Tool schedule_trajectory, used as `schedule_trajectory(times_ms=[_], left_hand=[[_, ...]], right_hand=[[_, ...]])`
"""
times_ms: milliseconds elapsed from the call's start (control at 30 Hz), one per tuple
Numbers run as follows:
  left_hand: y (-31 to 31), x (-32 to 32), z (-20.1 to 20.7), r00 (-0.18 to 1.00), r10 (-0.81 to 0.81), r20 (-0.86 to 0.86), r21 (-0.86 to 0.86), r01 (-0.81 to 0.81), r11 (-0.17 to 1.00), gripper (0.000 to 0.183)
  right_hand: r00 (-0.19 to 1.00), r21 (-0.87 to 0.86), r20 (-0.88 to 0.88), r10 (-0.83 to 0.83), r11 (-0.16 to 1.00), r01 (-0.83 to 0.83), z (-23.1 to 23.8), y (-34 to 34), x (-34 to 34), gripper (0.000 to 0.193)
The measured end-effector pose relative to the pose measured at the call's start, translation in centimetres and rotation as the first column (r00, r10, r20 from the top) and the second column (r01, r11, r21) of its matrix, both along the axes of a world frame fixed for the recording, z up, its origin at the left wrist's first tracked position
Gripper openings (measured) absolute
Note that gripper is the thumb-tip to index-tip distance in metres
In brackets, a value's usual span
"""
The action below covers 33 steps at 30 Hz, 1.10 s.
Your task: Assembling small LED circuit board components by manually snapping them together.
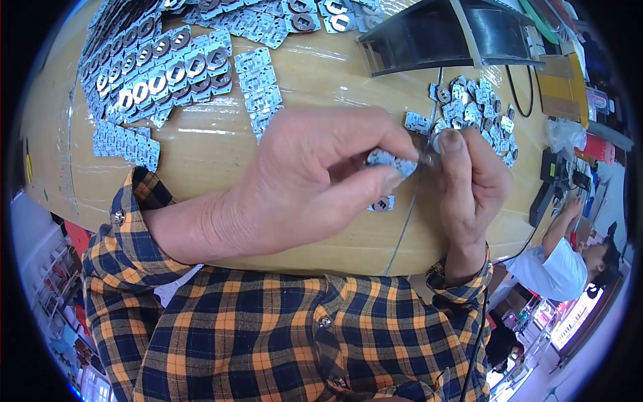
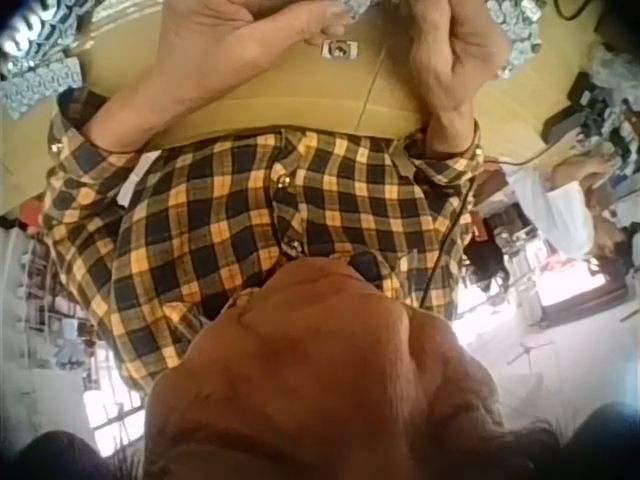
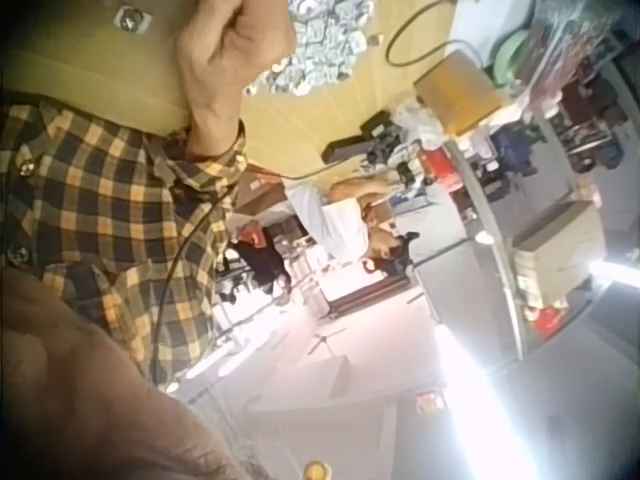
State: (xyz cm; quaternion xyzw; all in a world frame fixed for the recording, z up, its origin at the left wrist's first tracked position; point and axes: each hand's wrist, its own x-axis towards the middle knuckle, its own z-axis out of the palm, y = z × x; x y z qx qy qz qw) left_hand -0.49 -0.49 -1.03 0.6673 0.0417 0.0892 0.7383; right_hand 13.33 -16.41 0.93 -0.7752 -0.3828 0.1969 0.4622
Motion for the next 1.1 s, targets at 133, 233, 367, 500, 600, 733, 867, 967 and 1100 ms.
schedule_trajectory(times_ms=[133,233,367,500,600,733,867,967,1100], left_hand=[[-0.4,0.4,0.6,0.992,0.045,-0.120,-0.307,-0.080,0.948,0.021],[-0.1,0.5,1.1,0.983,0.032,-0.180,-0.380,-0.100,0.920,0.020],[0.2,0.4,0.7,0.984,0.009,-0.175,-0.364,-0.073,0.928,0.022],[0.1,0.3,0.3,0.985,-0.022,-0.169,-0.407,-0.049,0.912,0.024],[0.1,0.3,0.9,0.982,0.005,-0.188,-0.329,-0.068,0.942,0.023],[1.1,0.3,0.9,0.970,-0.161,-0.179,-0.585,0.027,0.811,0.023],[0.7,0.5,0.3,0.991,-0.076,-0.108,-0.584,-0.001,0.811,0.021],[0.0,0.4,0.3,0.996,0.037,-0.078,-0.428,-0.067,0.901,0.020],[-0.1,0.0,0.4,0.995,0.099,-0.032,-0.171,-0.103,0.980,0.019]], right_hand=[[0.992,0.040,0.119,-0.036,0.999,0.031,0.2,0.0,-0.3,0.035],[0.993,0.082,-0.039,0.115,0.990,-0.111,0.4,-0.2,0.0,0.035],[0.961,0.100,-0.199,0.194,0.979,-0.177,0.4,-0.1,-0.4,0.035],[0.970,0.056,-0.067,0.232,0.972,-0.229,0.2,0.3,-0.6,0.036],[0.938,0.079,-0.278,0.205,0.979,-0.190,0.4,-0.1,-0.4,0.032],[0.640,0.176,-0.747,0.181,0.982,-0.072,0.5,0.1,-1.0,0.032],[0.559,0.194,-0.820,0.120,0.978,0.076,0.2,0.4,-0.9,0.035],[0.683,0.151,-0.728,0.061,0.986,0.073,0.2,0.5,-0.9,0.034],[0.780,0.113,-0.621,0.078,0.994,-0.010,-0.1,0.1,-0.8,0.032]])
